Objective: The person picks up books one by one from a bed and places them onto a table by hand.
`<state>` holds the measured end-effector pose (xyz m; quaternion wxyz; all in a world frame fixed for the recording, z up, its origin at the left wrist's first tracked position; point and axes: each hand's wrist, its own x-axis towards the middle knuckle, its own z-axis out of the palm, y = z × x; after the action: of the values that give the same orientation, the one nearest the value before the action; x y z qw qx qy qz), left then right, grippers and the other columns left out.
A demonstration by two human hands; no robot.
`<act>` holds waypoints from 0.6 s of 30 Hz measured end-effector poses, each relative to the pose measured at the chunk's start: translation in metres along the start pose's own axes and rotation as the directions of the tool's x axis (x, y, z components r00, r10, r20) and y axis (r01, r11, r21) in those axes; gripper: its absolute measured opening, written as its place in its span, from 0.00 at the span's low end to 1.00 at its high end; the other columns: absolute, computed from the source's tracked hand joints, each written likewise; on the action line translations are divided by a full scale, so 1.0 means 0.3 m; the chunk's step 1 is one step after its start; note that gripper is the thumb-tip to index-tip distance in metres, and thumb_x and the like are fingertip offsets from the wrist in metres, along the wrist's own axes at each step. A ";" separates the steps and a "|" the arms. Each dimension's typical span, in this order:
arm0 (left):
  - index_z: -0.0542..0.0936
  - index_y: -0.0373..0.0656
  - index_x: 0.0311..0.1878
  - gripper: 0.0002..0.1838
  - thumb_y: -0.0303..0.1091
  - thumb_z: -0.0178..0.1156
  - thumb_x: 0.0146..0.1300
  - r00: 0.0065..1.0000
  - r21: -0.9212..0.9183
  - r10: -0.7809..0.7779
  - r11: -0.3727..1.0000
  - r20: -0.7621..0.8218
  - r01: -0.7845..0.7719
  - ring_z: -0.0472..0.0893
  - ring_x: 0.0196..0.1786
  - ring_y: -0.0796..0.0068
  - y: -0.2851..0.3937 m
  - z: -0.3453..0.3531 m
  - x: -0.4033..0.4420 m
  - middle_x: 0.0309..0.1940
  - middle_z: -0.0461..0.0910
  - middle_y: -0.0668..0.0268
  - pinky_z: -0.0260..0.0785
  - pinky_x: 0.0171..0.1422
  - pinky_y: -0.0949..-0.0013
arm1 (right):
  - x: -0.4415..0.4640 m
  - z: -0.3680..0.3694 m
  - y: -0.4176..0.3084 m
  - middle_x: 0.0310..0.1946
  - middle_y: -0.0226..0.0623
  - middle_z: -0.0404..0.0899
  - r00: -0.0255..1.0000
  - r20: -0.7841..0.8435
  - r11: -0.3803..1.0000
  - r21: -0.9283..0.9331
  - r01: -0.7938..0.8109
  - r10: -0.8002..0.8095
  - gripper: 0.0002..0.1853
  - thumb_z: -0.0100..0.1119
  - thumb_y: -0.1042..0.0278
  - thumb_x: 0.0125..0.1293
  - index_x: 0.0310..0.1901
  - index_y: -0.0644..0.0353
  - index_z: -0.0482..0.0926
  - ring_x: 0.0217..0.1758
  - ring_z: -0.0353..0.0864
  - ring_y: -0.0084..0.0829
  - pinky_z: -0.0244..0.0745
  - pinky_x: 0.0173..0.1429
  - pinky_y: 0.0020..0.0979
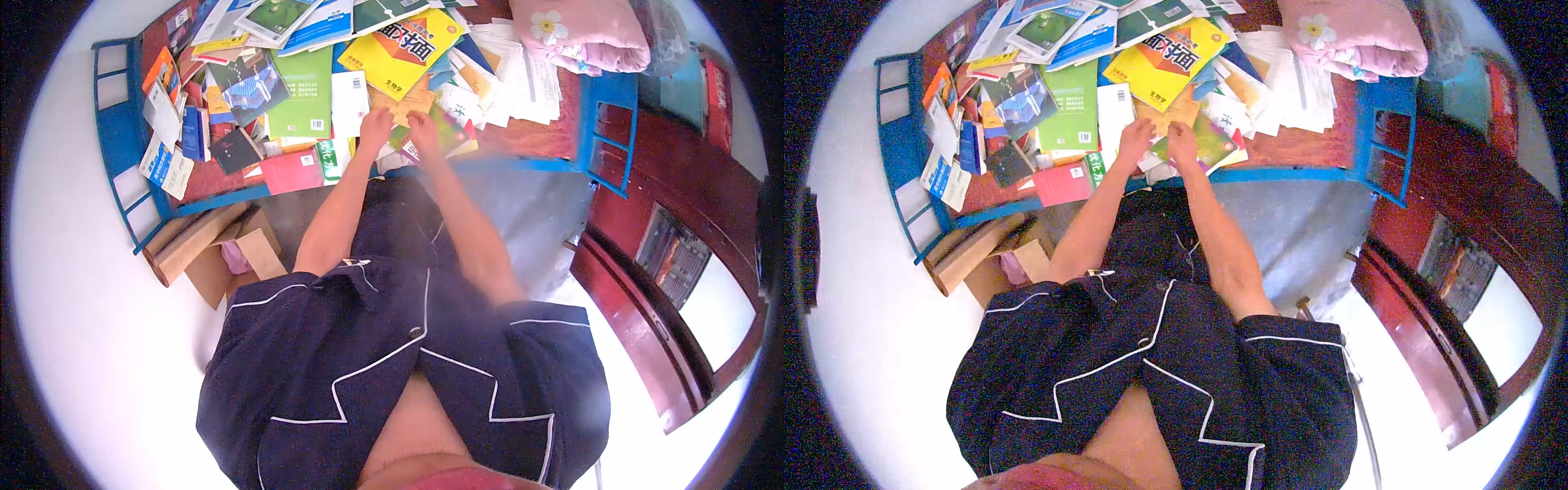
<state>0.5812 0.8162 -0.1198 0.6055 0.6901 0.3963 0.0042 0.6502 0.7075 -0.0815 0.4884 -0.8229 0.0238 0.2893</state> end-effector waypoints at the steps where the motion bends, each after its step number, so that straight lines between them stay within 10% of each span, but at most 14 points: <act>1: 0.75 0.33 0.48 0.16 0.31 0.52 0.59 0.986 -0.217 -0.162 0.962 0.046 0.168 0.81 0.37 0.70 0.089 -0.018 -0.002 0.37 0.80 0.57 0.72 0.40 0.70 | 0.031 0.009 0.009 0.38 0.47 0.80 0.999 0.009 0.999 -0.014 0.041 -0.041 0.14 0.50 0.65 0.60 0.43 0.65 0.78 0.43 0.80 0.39 0.72 0.49 0.33; 5: 0.72 0.36 0.52 0.17 0.31 0.53 0.59 0.926 -0.572 -0.321 0.729 0.201 0.377 0.79 0.39 0.71 0.087 -0.003 0.053 0.43 0.75 0.61 0.72 0.37 0.71 | 0.102 0.023 0.005 0.40 0.48 0.80 0.999 0.036 0.995 -0.101 -0.017 0.021 0.15 0.49 0.64 0.60 0.45 0.63 0.78 0.45 0.79 0.40 0.72 0.50 0.34; 14: 0.74 0.41 0.37 0.05 0.31 0.51 0.61 0.840 -0.655 -0.471 0.550 0.269 0.518 0.75 0.42 0.73 0.026 0.065 0.179 0.35 0.72 0.65 0.72 0.41 0.66 | 0.174 0.013 0.011 0.40 0.40 0.81 0.988 0.073 0.991 -0.039 -0.130 0.133 0.16 0.50 0.68 0.60 0.48 0.66 0.75 0.43 0.79 0.30 0.73 0.44 0.28; 18: 0.75 0.40 0.33 0.06 0.33 0.54 0.60 0.904 -0.440 -0.383 0.790 0.188 0.426 0.76 0.34 0.73 -0.043 0.083 0.213 0.30 0.74 0.66 0.70 0.33 0.70 | 0.159 0.008 0.037 0.38 0.45 0.81 0.971 0.062 0.971 0.042 -0.234 0.231 0.15 0.51 0.66 0.58 0.43 0.65 0.77 0.39 0.82 0.35 0.74 0.45 0.32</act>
<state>0.6302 0.8300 -0.1676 0.7584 0.4205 0.4943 -0.0601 0.6852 0.7152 -0.1148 0.4717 -0.7936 0.1135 0.3671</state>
